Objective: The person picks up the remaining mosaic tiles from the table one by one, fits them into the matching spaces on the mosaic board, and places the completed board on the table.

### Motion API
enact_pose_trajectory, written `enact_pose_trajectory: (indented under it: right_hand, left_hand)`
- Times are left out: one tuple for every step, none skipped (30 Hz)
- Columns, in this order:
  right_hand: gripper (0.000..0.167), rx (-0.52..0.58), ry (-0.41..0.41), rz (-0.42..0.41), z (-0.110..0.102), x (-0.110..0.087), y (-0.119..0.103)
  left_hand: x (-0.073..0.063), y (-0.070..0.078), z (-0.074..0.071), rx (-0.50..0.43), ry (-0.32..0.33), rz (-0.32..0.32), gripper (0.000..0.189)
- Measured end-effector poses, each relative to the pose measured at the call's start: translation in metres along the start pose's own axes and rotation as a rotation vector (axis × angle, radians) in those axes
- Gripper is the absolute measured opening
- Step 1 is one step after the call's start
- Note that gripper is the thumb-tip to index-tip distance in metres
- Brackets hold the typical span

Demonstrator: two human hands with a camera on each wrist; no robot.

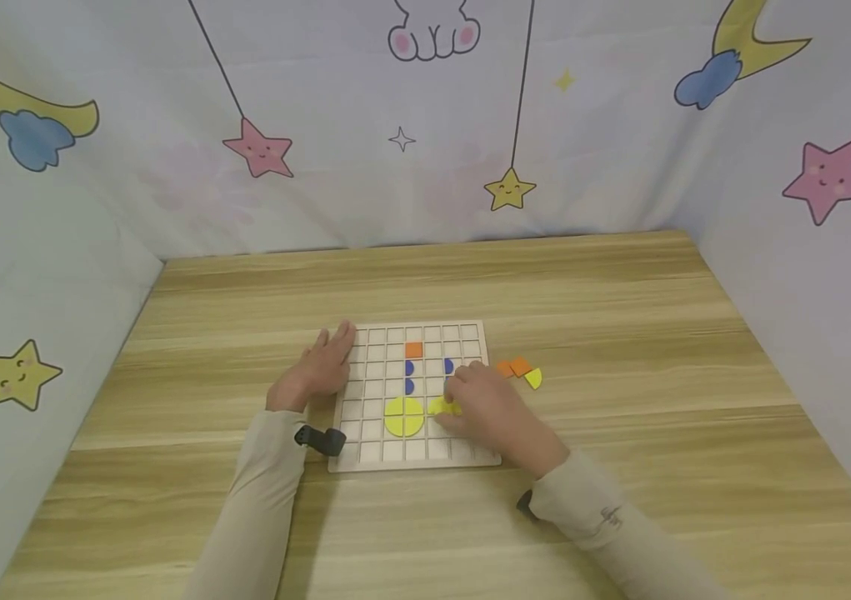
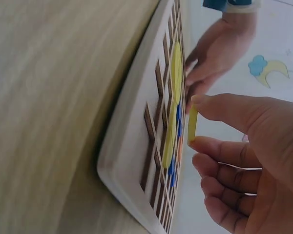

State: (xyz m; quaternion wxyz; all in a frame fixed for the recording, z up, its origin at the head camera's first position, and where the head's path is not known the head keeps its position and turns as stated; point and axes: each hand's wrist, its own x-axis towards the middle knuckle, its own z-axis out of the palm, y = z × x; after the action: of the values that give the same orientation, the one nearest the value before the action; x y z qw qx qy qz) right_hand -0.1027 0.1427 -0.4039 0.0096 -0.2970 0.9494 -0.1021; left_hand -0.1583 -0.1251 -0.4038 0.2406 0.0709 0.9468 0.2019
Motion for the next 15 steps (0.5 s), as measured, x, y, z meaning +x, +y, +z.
enact_pose_trajectory:
  right_hand:
    - [0.027, -0.007, -0.009, 0.006, 0.001, 0.0, -0.002]
    - [0.028, -0.01, -0.016, 0.01, 0.002, 0.0, -0.005]
    - [0.028, -0.009, -0.021, 0.013, 0.003, 0.0, -0.007]
    - [0.028, -0.009, -0.022, 0.012, 0.003, 0.0, -0.009]
    - [0.028, -0.012, -0.023, 0.011, 0.004, 0.0, -0.01]
    - [0.028, -0.012, -0.021, 0.009, 0.005, 0.0, -0.011]
    - [0.028, -0.011, -0.015, 0.004, 0.005, -0.001, -0.012]
    - [0.029, -0.011, -0.01, -0.002, 0.006, -0.001, -0.013]
    - [0.029, -0.018, -0.005, -0.009, 0.007, -0.001, -0.014]
    - [0.029, -0.023, 0.001, -0.016, 0.008, -0.002, -0.014]
    - [0.03, -0.027, 0.005, -0.022, 0.008, -0.002, -0.014]
    - [0.031, -0.032, 0.01, -0.029, 0.009, -0.002, -0.014]
    - [0.031, -0.04, 0.013, -0.034, 0.01, -0.002, -0.014]
    - [0.032, -0.048, 0.018, -0.037, 0.01, -0.002, -0.015]
    - [0.032, -0.056, 0.023, -0.04, 0.011, -0.002, -0.015]
  left_hand:
    - [0.0, 0.0, 0.0, -0.001, -0.001, 0.0, 0.06]
    - [0.0, 0.0, 0.0, 0.0, -0.002, 0.0, 0.06]
    - [0.0, 0.0, 0.0, 0.001, -0.002, 0.0, 0.06]
    - [0.001, 0.0, 0.0, 0.001, -0.002, 0.0, 0.06]
    - [0.001, 0.0, 0.001, 0.001, -0.003, 0.0, 0.06]
    - [0.001, 0.0, 0.001, 0.002, -0.003, -0.001, 0.06]
    - [0.001, 0.0, 0.001, 0.001, -0.002, 0.0, 0.06]
    - [0.001, 0.0, 0.001, 0.001, -0.001, -0.002, 0.06]
    - [0.001, 0.0, 0.001, 0.0, -0.001, -0.002, 0.06]
    - [0.001, 0.0, 0.001, -0.002, -0.001, -0.003, 0.06]
    - [0.001, 0.0, 0.001, -0.003, -0.002, -0.003, 0.06]
    - [0.001, 0.0, 0.001, -0.005, -0.002, -0.005, 0.06]
    - [0.001, -0.001, 0.001, -0.007, -0.001, -0.005, 0.06]
    - [0.001, -0.001, 0.001, -0.009, -0.002, -0.006, 0.06]
    - [0.001, -0.001, 0.001, -0.011, -0.001, -0.005, 0.06]
